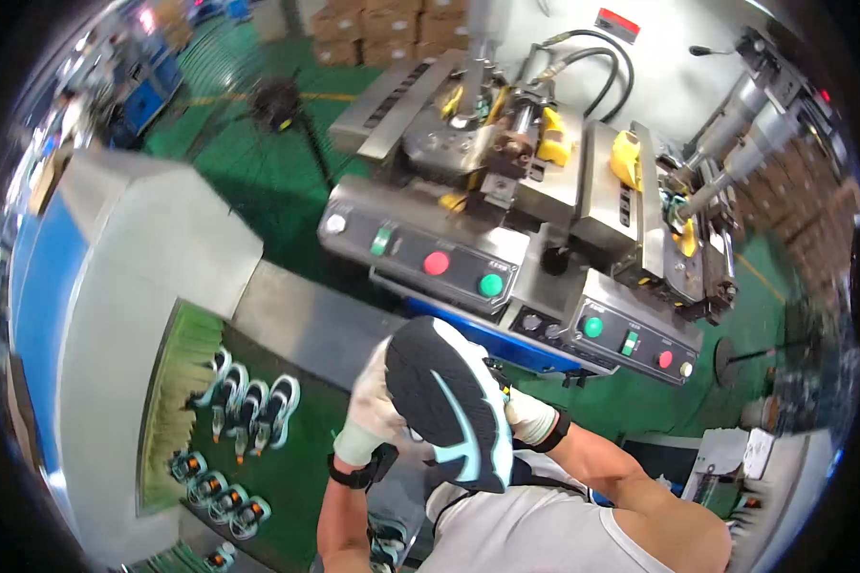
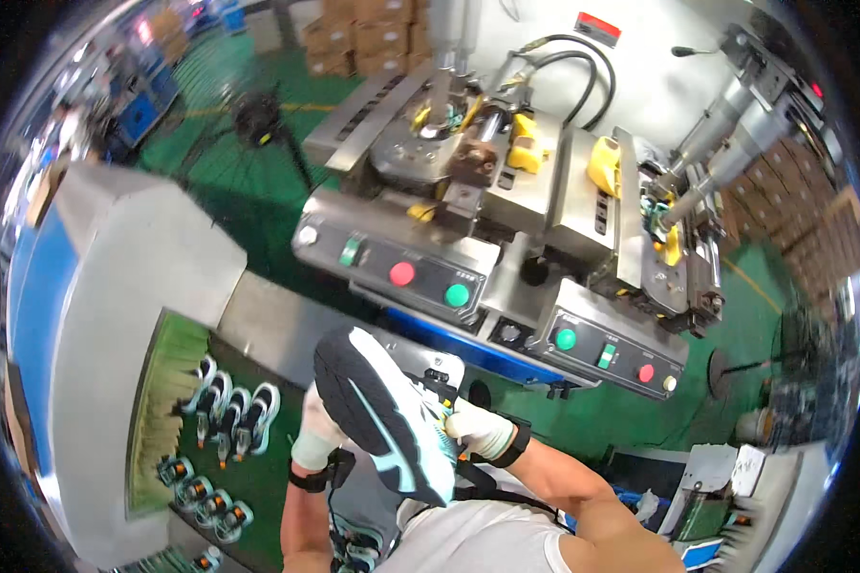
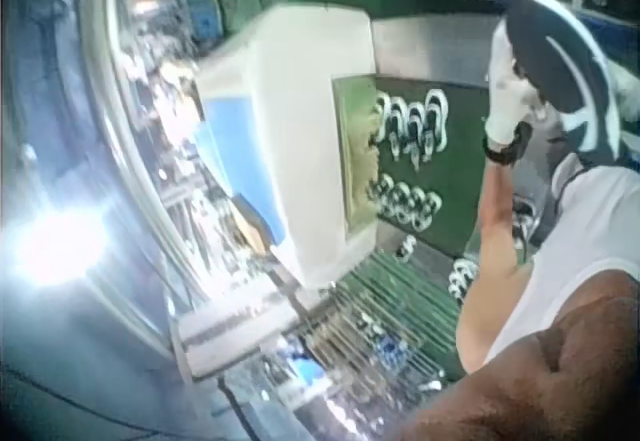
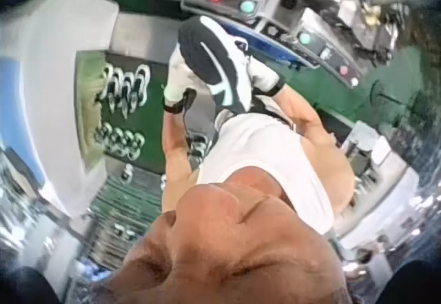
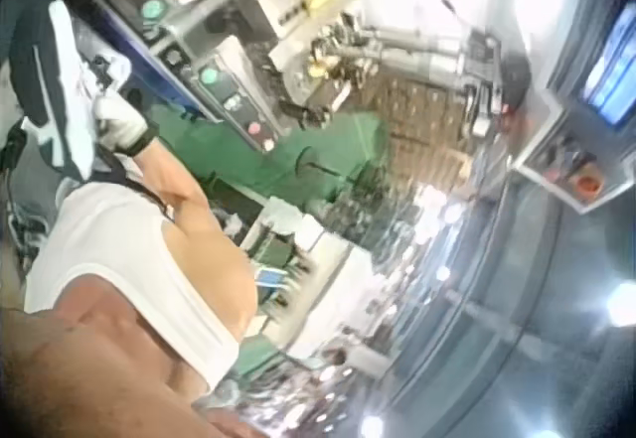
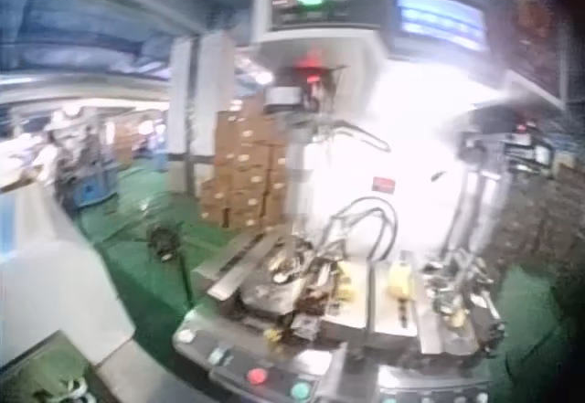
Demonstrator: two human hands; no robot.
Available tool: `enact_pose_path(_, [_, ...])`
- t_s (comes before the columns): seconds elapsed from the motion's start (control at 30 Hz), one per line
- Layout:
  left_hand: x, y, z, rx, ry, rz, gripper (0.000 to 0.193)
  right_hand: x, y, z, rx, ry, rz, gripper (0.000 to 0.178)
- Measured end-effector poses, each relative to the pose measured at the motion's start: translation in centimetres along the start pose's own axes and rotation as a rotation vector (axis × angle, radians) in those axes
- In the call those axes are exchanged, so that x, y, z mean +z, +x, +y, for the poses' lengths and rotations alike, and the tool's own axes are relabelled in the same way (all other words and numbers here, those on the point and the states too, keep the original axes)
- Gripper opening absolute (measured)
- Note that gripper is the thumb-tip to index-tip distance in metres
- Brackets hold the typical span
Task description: The person picks up shoes from a table, places them into a machine, and presses buttons. They then remove the shoes from the machine and place them onto a conveyor belt.
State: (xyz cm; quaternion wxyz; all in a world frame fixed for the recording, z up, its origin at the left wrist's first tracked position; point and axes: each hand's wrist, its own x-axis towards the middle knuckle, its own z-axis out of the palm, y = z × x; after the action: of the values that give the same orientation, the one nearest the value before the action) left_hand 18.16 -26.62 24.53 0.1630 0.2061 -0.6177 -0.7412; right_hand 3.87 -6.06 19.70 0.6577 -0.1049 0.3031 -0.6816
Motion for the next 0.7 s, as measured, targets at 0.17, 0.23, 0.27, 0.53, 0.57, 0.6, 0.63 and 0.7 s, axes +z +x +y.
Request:
enact_pose_path(0.17, [5.3,7.2,2.9,0.432,0.310,0.116,0.054,-0.5,-4.1,-9.4,-0.268,0.007,0.068,0.084])
enact_pose_path(0.23, [7.1,10.2,3.2,0.376,0.323,0.141,0.051,-5.7,-6.5,-10.2,-0.229,-0.023,0.176,0.082])
enact_pose_path(0.27, [7.9,11.9,3.7,0.353,0.378,0.143,0.049,-7.3,-6.9,-10.9,-0.290,0.011,0.161,0.081])
enact_pose_path(0.53, [9.7,29.2,6.3,0.383,0.510,0.121,0.063,-9.9,-7.8,-17.1,-0.479,0.328,0.194,0.073])
enact_pose_path(0.57, [9.1,31.3,6.1,0.371,0.528,0.139,0.066,-10.2,-7.8,-17.2,-0.508,0.338,0.184,0.074])
enact_pose_path(0.6, [8.3,33.5,5.6,0.328,0.548,0.125,0.068,-9.1,-7.3,-17.6,-0.599,0.322,0.218,0.076])
enact_pose_path(0.63, [7.3,35.6,4.9,0.317,0.571,0.114,0.070,-8.8,-7.0,-17.9,-0.611,0.310,0.219,0.079])
enact_pose_path(0.7, [6.9,38.6,5.3,0.265,0.680,0.093,0.072,-12.0,-6.9,-16.1,-0.555,0.300,0.268,0.083])
